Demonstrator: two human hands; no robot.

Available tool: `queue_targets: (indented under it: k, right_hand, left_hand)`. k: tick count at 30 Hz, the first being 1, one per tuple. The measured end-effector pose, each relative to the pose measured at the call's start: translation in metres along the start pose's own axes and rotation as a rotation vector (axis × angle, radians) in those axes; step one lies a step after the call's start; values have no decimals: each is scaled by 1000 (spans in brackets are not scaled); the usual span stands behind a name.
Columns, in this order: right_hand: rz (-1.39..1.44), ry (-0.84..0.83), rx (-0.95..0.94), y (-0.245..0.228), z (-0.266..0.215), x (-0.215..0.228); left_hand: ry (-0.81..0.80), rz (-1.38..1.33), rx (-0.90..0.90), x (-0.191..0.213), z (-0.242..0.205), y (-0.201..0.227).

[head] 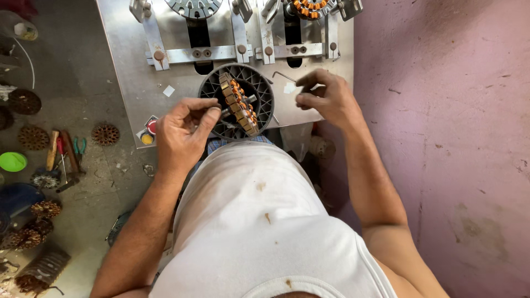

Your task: The person inserts small white insulating spacers into the slots of a copper-wound motor stator held in a jig. They repeatedly pick up spacers and press them into place around the stator's circumference, then transfer the stator between jigs on the machine.

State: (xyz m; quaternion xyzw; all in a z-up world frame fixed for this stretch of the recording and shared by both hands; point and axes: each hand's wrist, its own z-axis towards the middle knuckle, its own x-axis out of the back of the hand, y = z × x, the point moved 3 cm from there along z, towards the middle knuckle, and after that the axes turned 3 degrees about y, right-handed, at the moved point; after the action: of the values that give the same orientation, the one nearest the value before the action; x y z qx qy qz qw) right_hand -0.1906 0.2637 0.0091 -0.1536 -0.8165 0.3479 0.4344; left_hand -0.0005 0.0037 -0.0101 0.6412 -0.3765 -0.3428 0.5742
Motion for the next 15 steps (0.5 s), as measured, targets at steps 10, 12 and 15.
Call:
queue_targets:
  k: [10,12,15]
  right_hand:
    - [-186,386,3,182,8,21]
    - [-200,409,24,196,17,15]
    - [-267,409,-17,203,31,8]
  left_hand:
    - [-256,412,-463,-34,14,18]
    - [-249,250,-310,-35,10,16]
    - [-189,281,-367,-41,2,15]
